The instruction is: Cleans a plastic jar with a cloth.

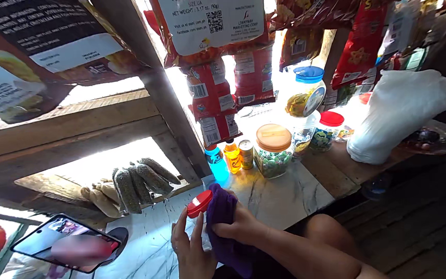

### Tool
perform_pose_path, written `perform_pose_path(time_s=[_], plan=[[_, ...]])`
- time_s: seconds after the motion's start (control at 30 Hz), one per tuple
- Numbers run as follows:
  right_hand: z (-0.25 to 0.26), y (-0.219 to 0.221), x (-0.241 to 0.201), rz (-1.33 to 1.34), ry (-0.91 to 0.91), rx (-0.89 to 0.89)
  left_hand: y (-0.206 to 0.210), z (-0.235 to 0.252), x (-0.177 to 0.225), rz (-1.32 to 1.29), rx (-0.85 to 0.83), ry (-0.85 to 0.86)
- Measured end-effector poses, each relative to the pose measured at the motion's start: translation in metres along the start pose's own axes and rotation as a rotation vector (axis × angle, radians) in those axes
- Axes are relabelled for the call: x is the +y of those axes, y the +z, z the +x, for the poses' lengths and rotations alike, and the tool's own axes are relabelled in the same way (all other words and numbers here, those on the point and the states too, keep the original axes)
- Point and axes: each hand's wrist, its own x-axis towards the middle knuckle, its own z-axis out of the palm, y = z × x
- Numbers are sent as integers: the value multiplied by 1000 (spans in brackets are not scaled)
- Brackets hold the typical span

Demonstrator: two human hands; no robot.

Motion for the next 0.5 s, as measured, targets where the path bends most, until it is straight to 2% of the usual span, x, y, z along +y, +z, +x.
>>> perform_pose_path(time_s=[0.17,0.27,0.37,0.5], plan=[[0,-3,-20,380,191,8,1,0,-9,-305,8,-67],[1,-5,-20,555,200,-30,2,-2,-10,-518,-19,-107],[0,-8,-21,663,192,-72,0,4,-4,-632,-16,-82],[1,-10,-23,677,280,-115,-1,4,-5,-681,37,-63]])
